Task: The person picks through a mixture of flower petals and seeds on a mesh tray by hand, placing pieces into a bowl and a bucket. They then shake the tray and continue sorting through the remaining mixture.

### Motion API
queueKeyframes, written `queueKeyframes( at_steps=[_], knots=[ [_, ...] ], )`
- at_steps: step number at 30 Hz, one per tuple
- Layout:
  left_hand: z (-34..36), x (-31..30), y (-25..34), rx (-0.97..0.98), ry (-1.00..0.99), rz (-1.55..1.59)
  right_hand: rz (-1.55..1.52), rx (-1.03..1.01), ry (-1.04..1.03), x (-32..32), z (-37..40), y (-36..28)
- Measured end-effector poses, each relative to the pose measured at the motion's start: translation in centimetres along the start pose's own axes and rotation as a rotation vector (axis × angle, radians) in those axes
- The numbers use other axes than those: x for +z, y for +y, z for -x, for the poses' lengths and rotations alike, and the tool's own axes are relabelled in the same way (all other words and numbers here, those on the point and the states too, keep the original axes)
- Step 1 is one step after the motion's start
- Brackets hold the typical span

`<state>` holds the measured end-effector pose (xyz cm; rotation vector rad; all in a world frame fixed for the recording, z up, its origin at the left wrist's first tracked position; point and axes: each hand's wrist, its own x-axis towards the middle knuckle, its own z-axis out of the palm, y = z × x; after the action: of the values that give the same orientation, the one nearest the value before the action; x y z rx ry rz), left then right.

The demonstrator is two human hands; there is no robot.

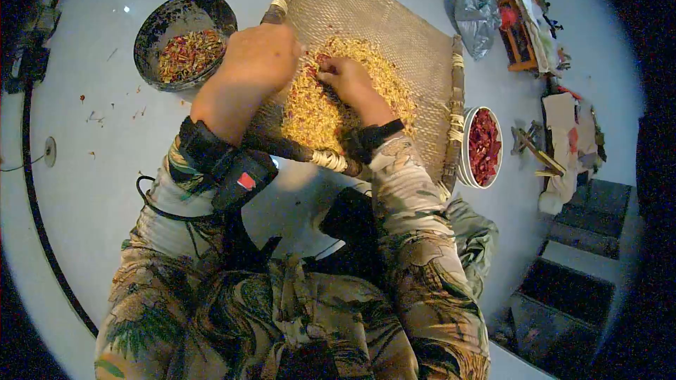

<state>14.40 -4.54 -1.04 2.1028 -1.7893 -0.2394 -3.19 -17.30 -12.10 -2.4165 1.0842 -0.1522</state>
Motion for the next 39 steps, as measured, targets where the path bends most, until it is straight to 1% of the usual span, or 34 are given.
queueKeyframes(
  at_steps=[1,4,5,8,10,11,14,15,16,18,19,22,25,28,31,34,35,38,39],
  knots=[
    [0.3,-0.1,0.3,0.038,0.017,0.022,0.048,0.009,-0.086,0.2,-0.2,-0.7],
    [0.2,0.4,1.0,0.003,-0.002,-0.007,0.275,-0.091,0.083,3.2,-0.5,-0.3],
    [0.3,0.4,1.1,0.020,0.005,0.003,0.298,-0.042,0.002,3.4,-0.8,-0.1],
    [0.8,0.6,0.9,0.083,0.052,0.036,0.247,-0.098,0.158,3.2,-1.1,1.2],
    [1.1,0.9,0.6,0.144,0.115,0.051,0.173,0.076,0.226,1.8,-0.7,1.9],
    [1.1,0.9,0.6,0.129,0.100,0.031,0.136,0.163,0.261,1.0,-0.4,2.2],
    [0.8,0.9,0.7,0.108,0.085,-0.005,0.020,0.156,0.351,0.7,-0.9,4.7],
    [0.9,0.9,0.7,0.115,0.097,-0.004,-0.053,0.158,0.326,0.4,-0.7,4.4],
    [0.9,0.8,0.7,0.121,0.109,-0.004,-0.061,0.119,0.313,0.5,-1.0,4.2],
    [0.9,0.2,1.0,0.073,0.049,0.000,-0.079,0.040,0.282,0.7,-1.7,3.2],
    [0.9,-0.1,1.1,0.048,0.020,0.000,0.034,0.032,0.295,0.8,-1.9,2.6],
    [0.5,0.2,1.0,-0.005,-0.009,-0.001,0.021,0.031,0.299,0.8,-2.3,1.7],
    [0.8,0.4,0.5,0.089,0.075,0.041,-0.015,0.051,0.163,0.1,-2.0,2.3],
    [0.9,0.2,0.6,0.157,0.104,0.038,0.144,-0.049,-0.055,0.0,-1.5,2.9],
    [0.3,0.3,0.9,0.049,0.010,0.010,0.431,-0.081,-0.087,1.7,-1.6,2.7],
    [0.2,0.4,1.3,0.041,0.069,0.008,0.367,-0.101,0.009,0.9,-0.9,1.6],
    [0.3,0.5,1.2,0.058,0.082,0.012,0.383,-0.030,-0.007,1.2,-1.4,2.4],
    [0.2,0.5,1.1,0.095,0.106,0.011,0.031,0.126,0.128,0.3,-2.0,4.1],
    [0.2,0.6,1.1,0.097,0.108,0.004,-0.094,0.109,0.210,0.4,-2.4,4.7]
  ],
)
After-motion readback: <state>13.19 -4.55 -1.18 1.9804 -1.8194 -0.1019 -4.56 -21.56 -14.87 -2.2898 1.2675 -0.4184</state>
